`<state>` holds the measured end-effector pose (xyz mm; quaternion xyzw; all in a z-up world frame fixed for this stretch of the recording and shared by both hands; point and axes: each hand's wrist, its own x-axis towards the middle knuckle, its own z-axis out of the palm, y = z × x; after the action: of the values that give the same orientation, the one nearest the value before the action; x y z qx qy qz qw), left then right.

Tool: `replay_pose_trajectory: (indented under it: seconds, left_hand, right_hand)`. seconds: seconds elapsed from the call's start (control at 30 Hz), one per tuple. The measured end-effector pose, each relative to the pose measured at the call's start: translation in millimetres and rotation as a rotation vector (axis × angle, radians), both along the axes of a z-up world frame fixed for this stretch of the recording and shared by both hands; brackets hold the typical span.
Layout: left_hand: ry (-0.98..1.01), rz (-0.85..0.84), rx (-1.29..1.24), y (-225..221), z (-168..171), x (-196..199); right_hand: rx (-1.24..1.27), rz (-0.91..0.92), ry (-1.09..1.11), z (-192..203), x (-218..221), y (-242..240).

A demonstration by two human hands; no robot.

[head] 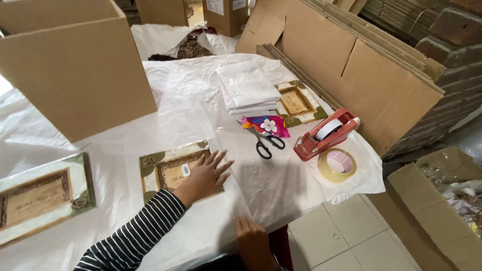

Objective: The person wraps a picture frame in white paper, secures it with tape, and organizes several other picture frames on a table.

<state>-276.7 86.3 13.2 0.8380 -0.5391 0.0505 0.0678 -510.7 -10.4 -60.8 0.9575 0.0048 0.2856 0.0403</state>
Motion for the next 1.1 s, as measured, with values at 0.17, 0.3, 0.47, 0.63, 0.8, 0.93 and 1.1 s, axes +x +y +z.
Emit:
replay_pose_trajectory:
  seconds: [0.17, 0.3, 0.47, 0.63, 0.8, 0.93, 1.1]
  left_hand:
    - [0.023, -0.020, -0.108, 7.5, -2.8, -3.9]
    - [0.112, 0.017, -0.042, 7.8, 6.4, -9.5]
    - [0.028, 0.063, -0.025, 11.5, -4.1, -10.2]
    - [-0.023, -0.026, -0.101, 20.0, -12.4, -7.6]
    - [0.036, -0.024, -0.112, 20.8, -2.8, -11.9]
    - [-0.006, -0.006, -0.137, 26.2, -1.0, -14.1]
    - [0.035, 0.211, -0.191, 64.9, 18.3, -6.3]
  right_hand:
    - [0.310, 0.069, 0.048, 79.3, -8.0, -9.0]
    - [0.497, 0.137, -0.124, 124.4, 19.9, -20.1]
    - [0.543, 0.369, 0.176, 100.9, 55.6, -28.3]
    - [0.395, 0.382, 0.268, 72.5, 58.3, -30.9]
    - [0.362, 0.338, 0.309, 81.3, 44.8, -30.0]
    - [0.424, 0.324, 0.337, 82.3, 42.4, -29.3]
    - [0.469, 0.291, 0.367, 80.3, 41.7, -30.3]
